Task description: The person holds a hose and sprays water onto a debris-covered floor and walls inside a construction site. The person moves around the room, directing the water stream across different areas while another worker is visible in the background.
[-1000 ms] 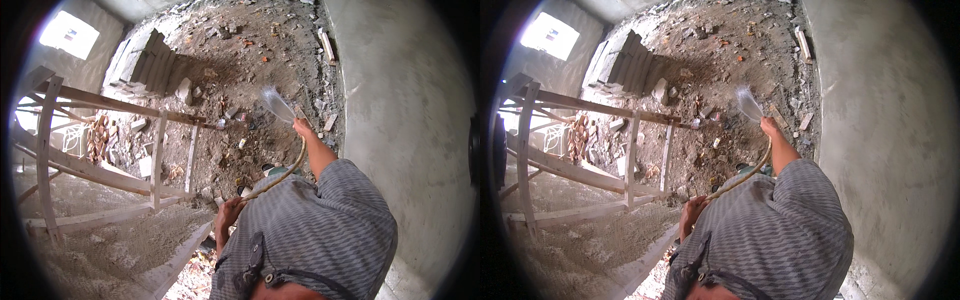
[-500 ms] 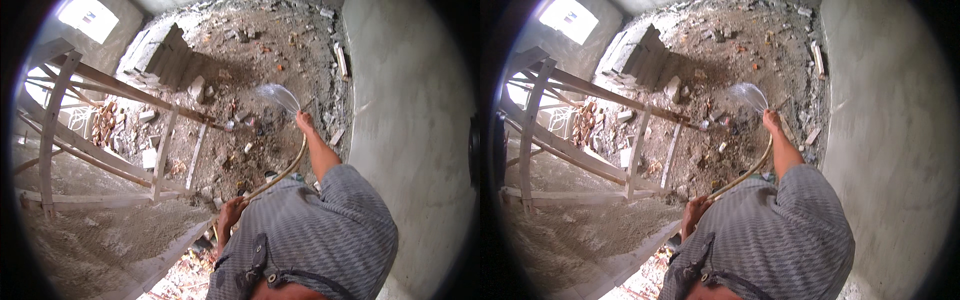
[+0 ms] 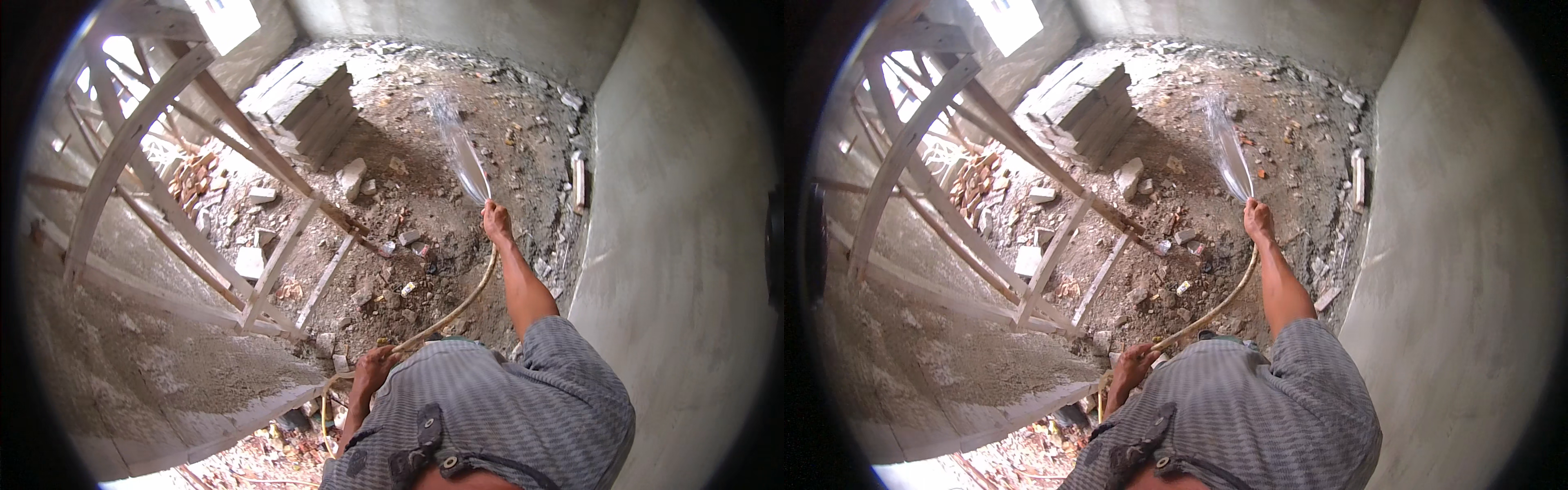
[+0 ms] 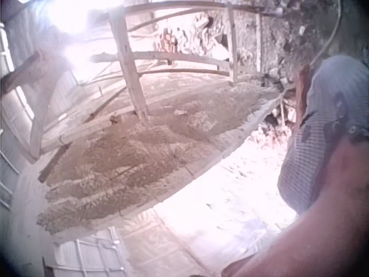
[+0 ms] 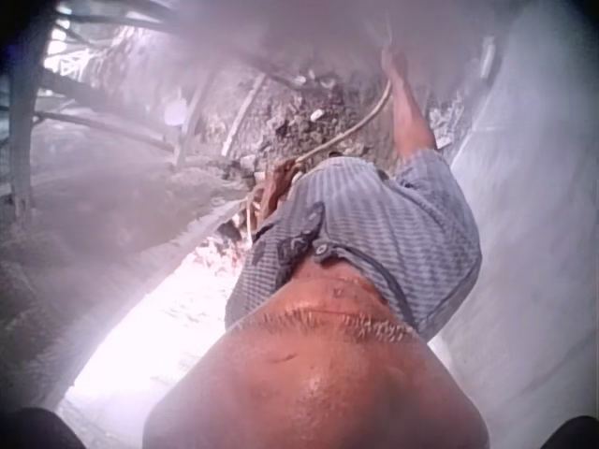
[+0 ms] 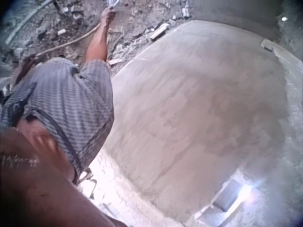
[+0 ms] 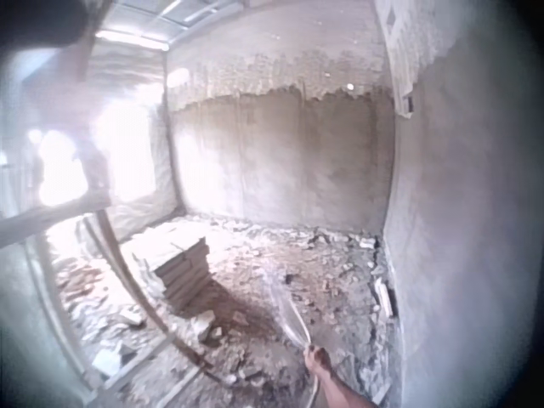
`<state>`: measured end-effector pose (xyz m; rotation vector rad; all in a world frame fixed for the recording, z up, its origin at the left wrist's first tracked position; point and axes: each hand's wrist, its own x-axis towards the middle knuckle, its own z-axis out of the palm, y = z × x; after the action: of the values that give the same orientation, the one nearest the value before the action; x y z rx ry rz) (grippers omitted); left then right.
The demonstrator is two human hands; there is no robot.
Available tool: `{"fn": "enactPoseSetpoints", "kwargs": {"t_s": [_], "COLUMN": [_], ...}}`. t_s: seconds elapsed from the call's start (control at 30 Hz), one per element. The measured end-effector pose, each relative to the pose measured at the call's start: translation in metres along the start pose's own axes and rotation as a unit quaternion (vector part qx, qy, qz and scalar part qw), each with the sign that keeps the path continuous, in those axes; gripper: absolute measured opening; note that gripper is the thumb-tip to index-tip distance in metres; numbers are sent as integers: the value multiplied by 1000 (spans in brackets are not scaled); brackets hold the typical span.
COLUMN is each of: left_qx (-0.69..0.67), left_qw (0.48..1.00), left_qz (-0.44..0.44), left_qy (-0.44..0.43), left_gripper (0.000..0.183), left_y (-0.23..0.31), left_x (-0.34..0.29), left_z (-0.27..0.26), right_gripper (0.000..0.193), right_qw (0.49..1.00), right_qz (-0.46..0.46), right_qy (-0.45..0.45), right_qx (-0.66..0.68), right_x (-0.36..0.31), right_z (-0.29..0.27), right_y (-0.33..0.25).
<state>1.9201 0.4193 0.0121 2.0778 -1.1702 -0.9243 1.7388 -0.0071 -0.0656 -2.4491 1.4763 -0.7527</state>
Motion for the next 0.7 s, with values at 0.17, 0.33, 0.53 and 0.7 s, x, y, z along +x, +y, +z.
{"fn": "enactPoseSetpoints", "kwargs": {"t_s": [0.17,0.33,0.53,0.7], "left_qx": [-14,-13,6,-13], "left_qw": [1000,999,1000,1000], "left_qz": [-15,7,-10,-17], "left_qy": [23,47,20,9], "left_gripper": [34,35,36,36], "left_y": [-3,-3,-4,0], "left_x": [-3,-2,0,1], "left_z": [2,3,3,4], "right_gripper": [30,46,32,49], "right_qw": [989,959,979,969], "right_qz": [56,148,111,153], "right_qy": [-10,-13,-57,-39], "right_qx": [138,243,162,190], "right_x": [37,52,47,42], "right_z": [-10,-27,-31,-29], "right_y": [-44,-73,-67,-58]}}
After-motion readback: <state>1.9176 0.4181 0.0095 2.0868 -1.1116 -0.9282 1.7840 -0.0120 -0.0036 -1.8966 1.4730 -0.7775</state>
